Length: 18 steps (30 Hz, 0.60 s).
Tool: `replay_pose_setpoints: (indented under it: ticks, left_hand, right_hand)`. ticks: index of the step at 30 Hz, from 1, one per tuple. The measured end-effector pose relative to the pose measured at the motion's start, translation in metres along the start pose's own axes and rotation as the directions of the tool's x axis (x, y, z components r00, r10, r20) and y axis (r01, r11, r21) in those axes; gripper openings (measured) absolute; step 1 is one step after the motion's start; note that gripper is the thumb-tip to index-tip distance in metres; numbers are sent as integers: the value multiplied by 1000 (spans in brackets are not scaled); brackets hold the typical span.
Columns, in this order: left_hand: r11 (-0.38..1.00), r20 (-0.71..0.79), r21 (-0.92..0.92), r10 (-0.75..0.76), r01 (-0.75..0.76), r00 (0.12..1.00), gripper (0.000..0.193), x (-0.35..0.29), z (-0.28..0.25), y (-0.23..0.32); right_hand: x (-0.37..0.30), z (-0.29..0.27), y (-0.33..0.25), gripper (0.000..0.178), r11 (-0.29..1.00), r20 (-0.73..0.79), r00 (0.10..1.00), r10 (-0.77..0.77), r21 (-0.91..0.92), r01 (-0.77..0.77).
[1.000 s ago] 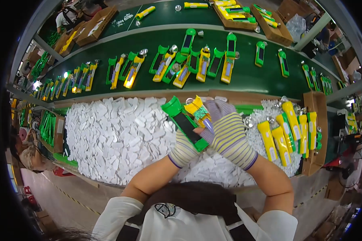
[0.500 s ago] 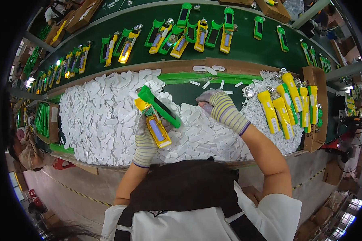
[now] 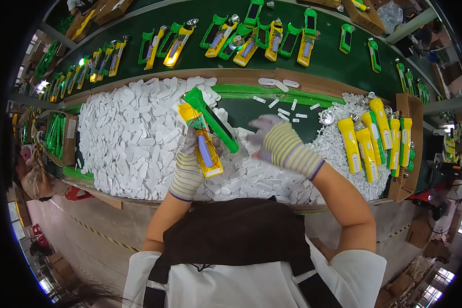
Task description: Assembling components of handheld flashlights on a factory production line.
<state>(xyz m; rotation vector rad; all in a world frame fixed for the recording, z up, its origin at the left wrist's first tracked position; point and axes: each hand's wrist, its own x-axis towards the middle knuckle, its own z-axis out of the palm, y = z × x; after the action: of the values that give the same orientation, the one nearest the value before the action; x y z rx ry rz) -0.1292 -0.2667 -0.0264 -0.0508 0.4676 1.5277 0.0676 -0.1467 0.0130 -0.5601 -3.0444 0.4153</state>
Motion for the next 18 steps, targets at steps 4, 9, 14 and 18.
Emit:
replay_pose_setpoints:
  ticks: [4,9,14,18]
  left_hand:
    - [999,-45,49,1,1,999,53,-3,19,-8]
    - [973,-42,230,44,-33,998,51,-4,31,-7]
    - [965,-85,228,151,-129,985,47,-14,19,4]
    - [972,-128,220,118,-88,985,44,-13,7,5]
  right_hand:
    - [-43,38,-32,57,949,6,949,-315,2,315]
    - [-6,46,-21,50,993,-63,997,-47,-110,40]
    - [-37,41,-29,46,973,-54,979,-196,111,201]
    - [-27,24,44,26,862,-267,824,499,253,-440]
